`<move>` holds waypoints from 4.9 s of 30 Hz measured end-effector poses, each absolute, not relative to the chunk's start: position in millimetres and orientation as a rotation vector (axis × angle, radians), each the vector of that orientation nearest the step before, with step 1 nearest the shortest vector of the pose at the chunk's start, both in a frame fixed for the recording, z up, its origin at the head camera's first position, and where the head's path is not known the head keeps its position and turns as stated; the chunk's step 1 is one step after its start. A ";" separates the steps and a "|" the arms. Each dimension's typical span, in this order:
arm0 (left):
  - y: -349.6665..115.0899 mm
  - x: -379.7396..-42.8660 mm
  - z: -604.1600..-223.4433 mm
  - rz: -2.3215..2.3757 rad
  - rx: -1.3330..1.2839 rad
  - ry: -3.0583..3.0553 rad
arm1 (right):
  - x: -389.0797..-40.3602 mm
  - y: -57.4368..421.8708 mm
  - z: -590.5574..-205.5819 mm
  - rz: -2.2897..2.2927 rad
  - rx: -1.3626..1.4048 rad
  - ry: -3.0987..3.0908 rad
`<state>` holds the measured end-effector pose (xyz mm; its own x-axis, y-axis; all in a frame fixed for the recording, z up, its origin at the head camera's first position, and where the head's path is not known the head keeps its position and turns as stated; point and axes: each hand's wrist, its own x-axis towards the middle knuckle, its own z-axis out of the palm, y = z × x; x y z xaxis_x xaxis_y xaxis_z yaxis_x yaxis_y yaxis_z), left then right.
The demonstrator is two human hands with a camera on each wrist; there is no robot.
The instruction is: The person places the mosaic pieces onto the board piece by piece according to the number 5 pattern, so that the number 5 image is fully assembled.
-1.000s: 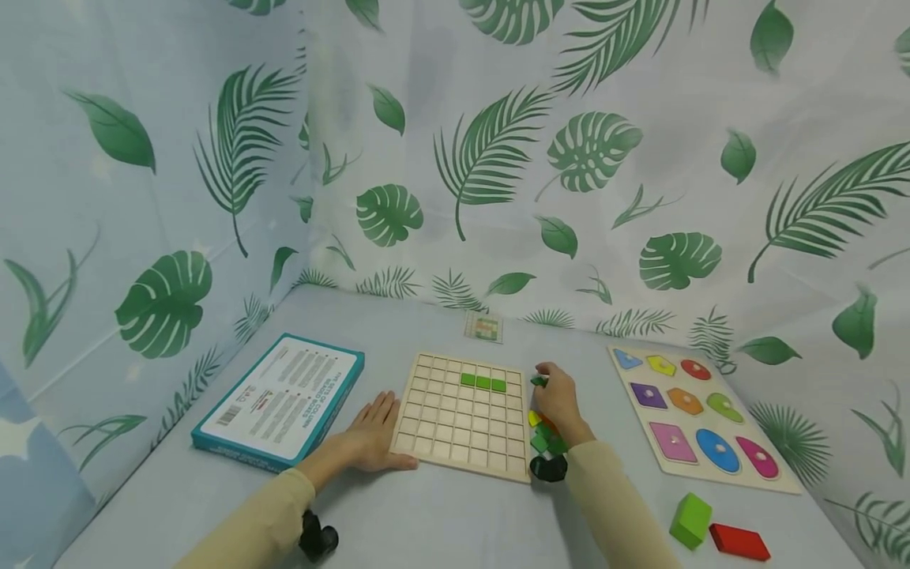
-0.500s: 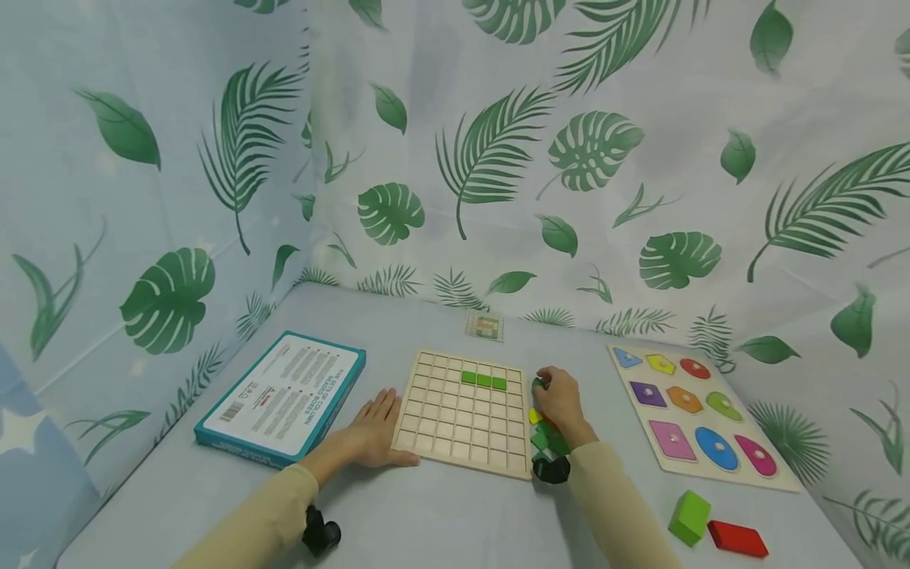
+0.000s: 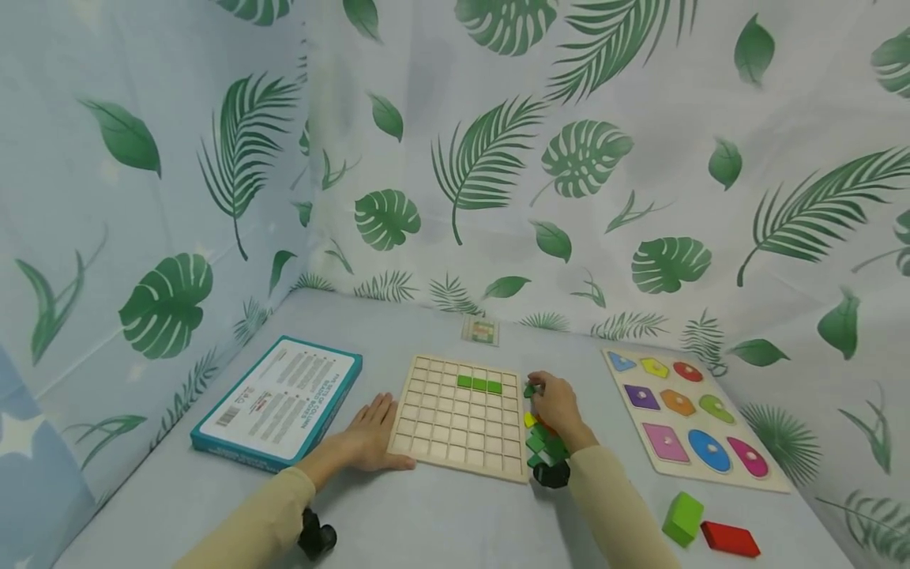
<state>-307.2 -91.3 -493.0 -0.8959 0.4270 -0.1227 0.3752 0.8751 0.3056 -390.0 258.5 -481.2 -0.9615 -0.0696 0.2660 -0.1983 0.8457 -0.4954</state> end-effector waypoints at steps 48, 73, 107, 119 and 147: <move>-94.9 -307.1 -501.7 0.471 0.648 2.878 | -400.4 156.8 -474.6 0.953 0.615 -2.640; -89.0 -307.4 -499.4 0.438 0.670 2.869 | -401.4 140.7 -484.4 0.882 0.626 -2.676; -90.2 -295.6 -479.3 0.490 0.609 2.841 | -387.5 196.8 -465.9 1.031 0.374 -2.571; -93.9 -298.0 -484.2 0.522 0.631 2.846 | -379.4 236.6 -469.7 0.959 0.168 -2.632; -92.1 -300.2 -490.2 0.535 0.636 2.861 | -371.1 280.9 -475.8 0.924 -0.019 -2.786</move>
